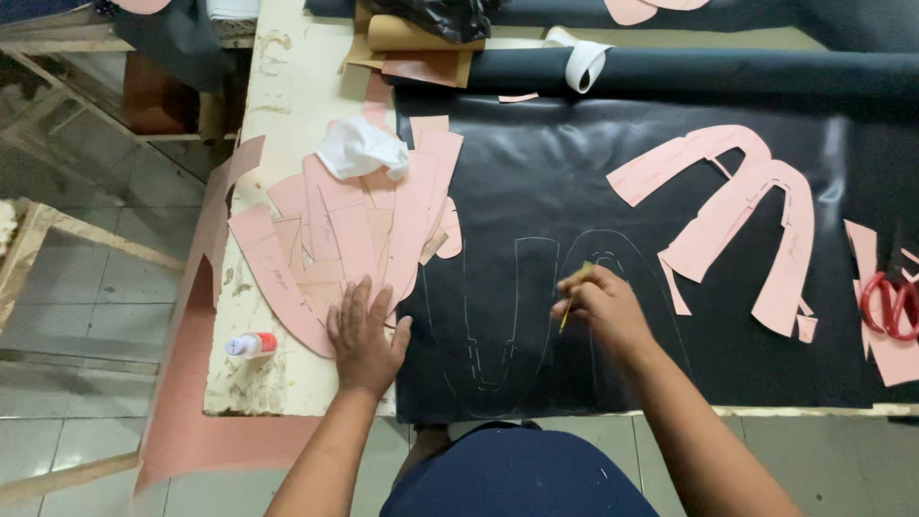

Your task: The person traces pattern outlines onto black sheet material with a small marking tool, applies glue from a bottle onto the material using a cloth, and presses pink paper pattern pieces onto the glued areas, working through several pieces one at a time at a workbench.

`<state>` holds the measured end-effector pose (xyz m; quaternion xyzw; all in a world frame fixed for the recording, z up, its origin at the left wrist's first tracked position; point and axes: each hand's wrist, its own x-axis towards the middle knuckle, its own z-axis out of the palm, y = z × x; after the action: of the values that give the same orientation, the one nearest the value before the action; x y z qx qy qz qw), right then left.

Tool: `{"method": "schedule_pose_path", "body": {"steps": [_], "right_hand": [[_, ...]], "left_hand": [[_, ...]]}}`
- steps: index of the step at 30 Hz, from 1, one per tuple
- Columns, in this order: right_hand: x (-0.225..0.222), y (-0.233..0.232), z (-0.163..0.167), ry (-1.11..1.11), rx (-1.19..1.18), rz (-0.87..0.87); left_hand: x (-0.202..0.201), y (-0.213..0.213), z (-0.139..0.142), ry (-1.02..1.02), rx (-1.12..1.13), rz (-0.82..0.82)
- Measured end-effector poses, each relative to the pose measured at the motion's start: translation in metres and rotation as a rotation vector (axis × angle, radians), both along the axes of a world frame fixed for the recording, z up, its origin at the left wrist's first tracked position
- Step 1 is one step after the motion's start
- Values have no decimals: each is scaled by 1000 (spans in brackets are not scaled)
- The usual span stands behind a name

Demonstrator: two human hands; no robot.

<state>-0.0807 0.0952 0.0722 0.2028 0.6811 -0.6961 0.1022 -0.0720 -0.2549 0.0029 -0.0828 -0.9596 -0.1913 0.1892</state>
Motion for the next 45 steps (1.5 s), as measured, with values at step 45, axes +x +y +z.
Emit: {"method": "schedule_pose_path", "body": {"steps": [45], "right_hand": [[13, -39, -14, 263, 283, -120]], "left_hand": [[0, -3, -20, -20, -30, 38]]}}
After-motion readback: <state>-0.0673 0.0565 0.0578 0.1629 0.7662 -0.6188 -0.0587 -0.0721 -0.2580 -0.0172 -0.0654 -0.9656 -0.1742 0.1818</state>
